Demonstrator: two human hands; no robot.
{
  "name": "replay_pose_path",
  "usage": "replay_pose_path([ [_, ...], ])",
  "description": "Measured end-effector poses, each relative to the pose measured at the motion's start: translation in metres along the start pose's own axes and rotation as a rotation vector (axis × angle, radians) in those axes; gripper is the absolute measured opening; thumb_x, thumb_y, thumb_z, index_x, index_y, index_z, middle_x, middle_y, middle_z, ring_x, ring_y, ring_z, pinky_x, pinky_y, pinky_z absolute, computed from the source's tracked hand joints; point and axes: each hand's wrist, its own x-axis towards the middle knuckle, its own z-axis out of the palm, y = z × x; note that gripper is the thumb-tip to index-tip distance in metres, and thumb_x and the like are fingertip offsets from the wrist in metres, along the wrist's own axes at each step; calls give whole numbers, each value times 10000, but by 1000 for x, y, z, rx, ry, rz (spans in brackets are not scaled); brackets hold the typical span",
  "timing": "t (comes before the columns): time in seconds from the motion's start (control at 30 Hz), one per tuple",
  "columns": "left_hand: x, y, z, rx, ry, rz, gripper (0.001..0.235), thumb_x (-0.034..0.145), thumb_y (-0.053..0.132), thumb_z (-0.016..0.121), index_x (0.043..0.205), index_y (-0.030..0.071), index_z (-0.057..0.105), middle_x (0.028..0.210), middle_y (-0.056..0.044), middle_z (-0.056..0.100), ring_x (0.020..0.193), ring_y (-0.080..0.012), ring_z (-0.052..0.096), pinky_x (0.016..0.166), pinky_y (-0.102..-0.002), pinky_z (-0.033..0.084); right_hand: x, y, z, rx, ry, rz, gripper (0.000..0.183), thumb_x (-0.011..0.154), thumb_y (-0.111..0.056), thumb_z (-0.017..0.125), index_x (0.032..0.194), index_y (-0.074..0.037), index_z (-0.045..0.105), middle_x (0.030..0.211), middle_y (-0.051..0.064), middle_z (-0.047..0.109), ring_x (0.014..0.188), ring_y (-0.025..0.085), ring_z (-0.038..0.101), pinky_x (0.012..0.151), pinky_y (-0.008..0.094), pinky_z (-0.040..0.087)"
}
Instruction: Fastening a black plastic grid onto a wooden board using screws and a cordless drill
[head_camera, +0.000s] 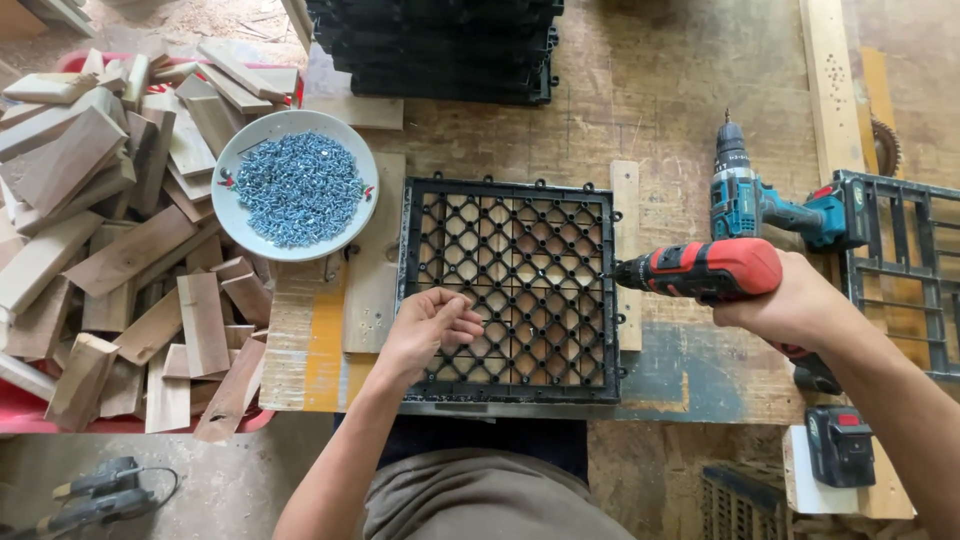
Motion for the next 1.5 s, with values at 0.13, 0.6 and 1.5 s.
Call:
replay_pose_path([
  [0.13, 12, 0, -1, -182, 64, -44, 344, 1101, 132, 380, 1211, -94, 615, 1120, -273, 715, 1016, -329, 747, 906, -340, 622, 20, -10, -2, -218, -27, -2, 196, 666, -112, 825, 823, -38, 733, 715, 88, 673, 639, 209, 521, 591, 358, 443],
  [0.6, -2, -12, 7, -230, 15, 60, 138, 972, 66, 699, 933, 6, 581, 691, -198, 731, 503, -193, 698, 401, -220, 530, 6, -54, -6, -441, -94, 73, 233, 713, -177, 801, 925, -109, 732, 773, 104, 753, 624, 262, 601, 545, 371, 445],
  [1.5, -15, -9, 67, -786, 55, -118, 307, 1072, 96, 476, 1303, -50, 616, 1168, -263, 727, 990, -297, 740, 763, -316, 638, -70, 81, 105, 391, 134, -795, 301, 675, -192, 873, 947, -113, 770, 773, -4, 759, 725, 140, 712, 771, 285, 585],
])
